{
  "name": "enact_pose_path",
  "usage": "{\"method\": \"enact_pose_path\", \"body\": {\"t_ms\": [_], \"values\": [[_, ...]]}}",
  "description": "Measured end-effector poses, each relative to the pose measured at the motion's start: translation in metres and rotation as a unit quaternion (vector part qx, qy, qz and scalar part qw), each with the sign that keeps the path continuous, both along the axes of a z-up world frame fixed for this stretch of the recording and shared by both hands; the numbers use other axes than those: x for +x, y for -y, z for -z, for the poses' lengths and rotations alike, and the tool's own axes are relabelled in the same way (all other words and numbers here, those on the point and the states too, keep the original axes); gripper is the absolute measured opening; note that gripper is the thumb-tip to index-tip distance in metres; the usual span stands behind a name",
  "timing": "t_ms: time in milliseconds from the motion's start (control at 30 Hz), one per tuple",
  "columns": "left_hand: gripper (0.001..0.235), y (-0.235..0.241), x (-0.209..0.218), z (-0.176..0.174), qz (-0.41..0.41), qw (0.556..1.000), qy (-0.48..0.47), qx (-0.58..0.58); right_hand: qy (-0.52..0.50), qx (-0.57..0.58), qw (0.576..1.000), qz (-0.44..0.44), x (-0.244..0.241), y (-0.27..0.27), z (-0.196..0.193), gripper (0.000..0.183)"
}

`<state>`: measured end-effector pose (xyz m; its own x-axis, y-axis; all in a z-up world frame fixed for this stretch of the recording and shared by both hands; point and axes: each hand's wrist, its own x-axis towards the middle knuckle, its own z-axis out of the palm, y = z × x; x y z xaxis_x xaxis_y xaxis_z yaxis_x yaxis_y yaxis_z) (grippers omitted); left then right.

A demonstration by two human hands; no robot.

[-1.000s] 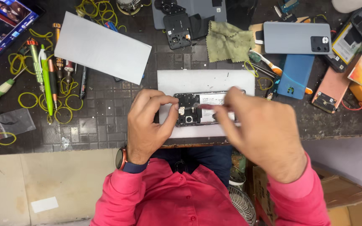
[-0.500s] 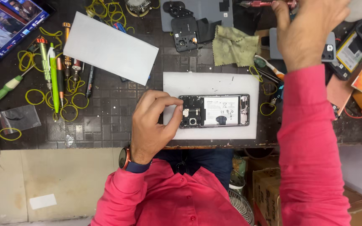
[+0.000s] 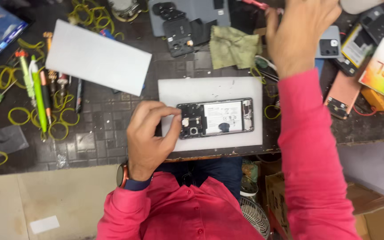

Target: The person applies adhesive around the perimeter of a disassembled smartphone chassis, then aligns and attaches a new back cover. The person uses a screwdriver to remove a screw, a tube of adhesive, and a cloth to wipe the back cover before assembly.

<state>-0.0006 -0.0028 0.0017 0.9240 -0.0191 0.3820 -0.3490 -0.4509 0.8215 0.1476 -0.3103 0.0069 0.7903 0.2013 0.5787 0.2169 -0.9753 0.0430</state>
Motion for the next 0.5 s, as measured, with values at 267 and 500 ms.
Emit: {"method": "enact_pose_path", "body": {"t_ms": [267,500], "values": [[0.015,0.002,-0.001,-0.001,0.001,1.0,-0.006,0.01,-0.035,0.131,0.986,0.098,-0.11,0.05,-0.006,0.039],[0.015,0.002,-0.001,-0.002,-0.004,1.0,-0.013,0.006,-0.018,0.171,0.951,0.259,-0.166,0.194,0.041,0.051]]}}
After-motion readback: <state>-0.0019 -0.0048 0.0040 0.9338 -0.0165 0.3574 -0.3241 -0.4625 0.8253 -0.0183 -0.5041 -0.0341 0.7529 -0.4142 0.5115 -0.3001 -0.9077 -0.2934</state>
